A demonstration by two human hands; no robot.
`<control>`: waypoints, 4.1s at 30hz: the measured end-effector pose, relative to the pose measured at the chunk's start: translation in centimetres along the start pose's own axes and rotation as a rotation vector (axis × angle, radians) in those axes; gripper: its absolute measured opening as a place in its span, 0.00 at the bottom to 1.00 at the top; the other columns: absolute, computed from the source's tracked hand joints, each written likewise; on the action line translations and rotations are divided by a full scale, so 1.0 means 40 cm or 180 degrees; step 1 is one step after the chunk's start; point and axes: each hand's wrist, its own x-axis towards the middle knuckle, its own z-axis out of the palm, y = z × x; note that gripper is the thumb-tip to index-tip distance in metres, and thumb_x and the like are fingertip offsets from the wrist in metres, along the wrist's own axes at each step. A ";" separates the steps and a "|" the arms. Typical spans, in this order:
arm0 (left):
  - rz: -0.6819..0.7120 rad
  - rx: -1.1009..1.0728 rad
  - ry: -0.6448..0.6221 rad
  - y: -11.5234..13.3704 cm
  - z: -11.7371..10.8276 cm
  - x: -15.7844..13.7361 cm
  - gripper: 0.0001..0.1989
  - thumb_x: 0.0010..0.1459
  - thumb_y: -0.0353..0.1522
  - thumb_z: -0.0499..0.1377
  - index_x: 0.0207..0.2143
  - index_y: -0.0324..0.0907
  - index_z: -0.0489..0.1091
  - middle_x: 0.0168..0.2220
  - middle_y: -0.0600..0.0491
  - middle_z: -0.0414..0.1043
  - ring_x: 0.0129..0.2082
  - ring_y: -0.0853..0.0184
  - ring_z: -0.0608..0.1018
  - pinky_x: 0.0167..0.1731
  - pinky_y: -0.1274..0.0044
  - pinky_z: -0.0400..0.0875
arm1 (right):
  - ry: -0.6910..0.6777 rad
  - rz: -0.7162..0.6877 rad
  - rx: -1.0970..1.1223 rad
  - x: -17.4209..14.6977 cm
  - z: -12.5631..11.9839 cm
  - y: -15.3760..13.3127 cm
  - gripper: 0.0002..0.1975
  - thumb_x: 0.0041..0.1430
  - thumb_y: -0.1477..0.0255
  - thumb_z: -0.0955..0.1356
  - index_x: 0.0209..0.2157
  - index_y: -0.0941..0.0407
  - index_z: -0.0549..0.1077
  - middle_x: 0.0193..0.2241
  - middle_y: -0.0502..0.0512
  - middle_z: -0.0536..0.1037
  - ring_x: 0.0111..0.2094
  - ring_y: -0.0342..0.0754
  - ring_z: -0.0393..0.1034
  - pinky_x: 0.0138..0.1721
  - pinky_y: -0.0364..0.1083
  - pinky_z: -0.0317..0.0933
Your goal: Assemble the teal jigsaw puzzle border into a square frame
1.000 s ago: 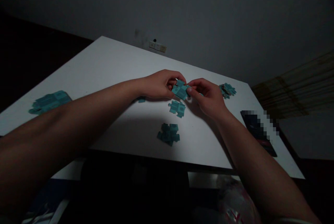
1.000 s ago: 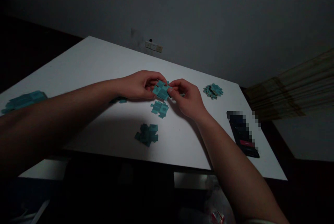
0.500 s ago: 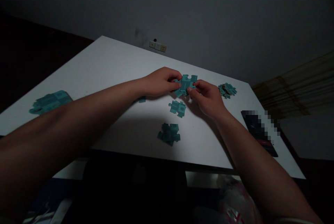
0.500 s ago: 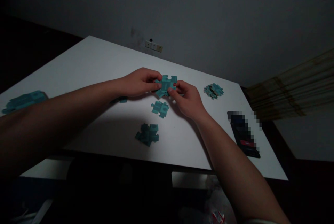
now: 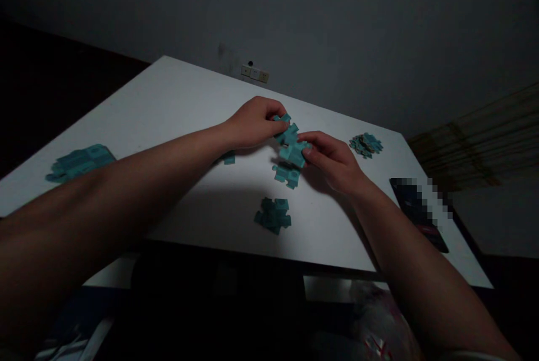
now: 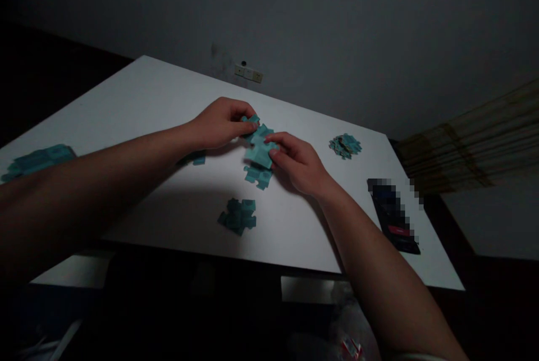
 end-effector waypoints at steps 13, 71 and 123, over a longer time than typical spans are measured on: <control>-0.0042 -0.0202 -0.0198 0.005 0.001 -0.014 0.11 0.66 0.30 0.78 0.50 0.43 0.89 0.31 0.55 0.80 0.34 0.62 0.80 0.41 0.71 0.73 | -0.1095 0.0324 -0.0146 -0.035 0.002 -0.072 0.21 0.65 0.48 0.90 0.41 0.47 0.90 0.25 0.47 0.81 0.24 0.49 0.70 0.26 0.48 0.65; 0.0640 0.0761 -0.1148 0.009 -0.002 -0.039 0.09 0.63 0.34 0.74 0.44 0.44 0.93 0.33 0.53 0.85 0.35 0.61 0.83 0.43 0.70 0.73 | 0.1454 -0.0210 -0.1610 0.033 -0.105 0.034 0.18 0.71 0.61 0.73 0.54 0.48 0.93 0.44 0.58 0.92 0.46 0.64 0.87 0.52 0.62 0.81; 0.0050 -0.0631 -0.1381 0.003 0.024 -0.041 0.20 0.70 0.34 0.79 0.61 0.40 0.86 0.41 0.48 0.90 0.39 0.62 0.91 0.46 0.69 0.86 | -0.0317 0.0188 -0.0467 -0.017 -0.026 -0.051 0.22 0.60 0.53 0.89 0.40 0.45 0.79 0.33 0.50 0.88 0.35 0.55 0.81 0.39 0.52 0.75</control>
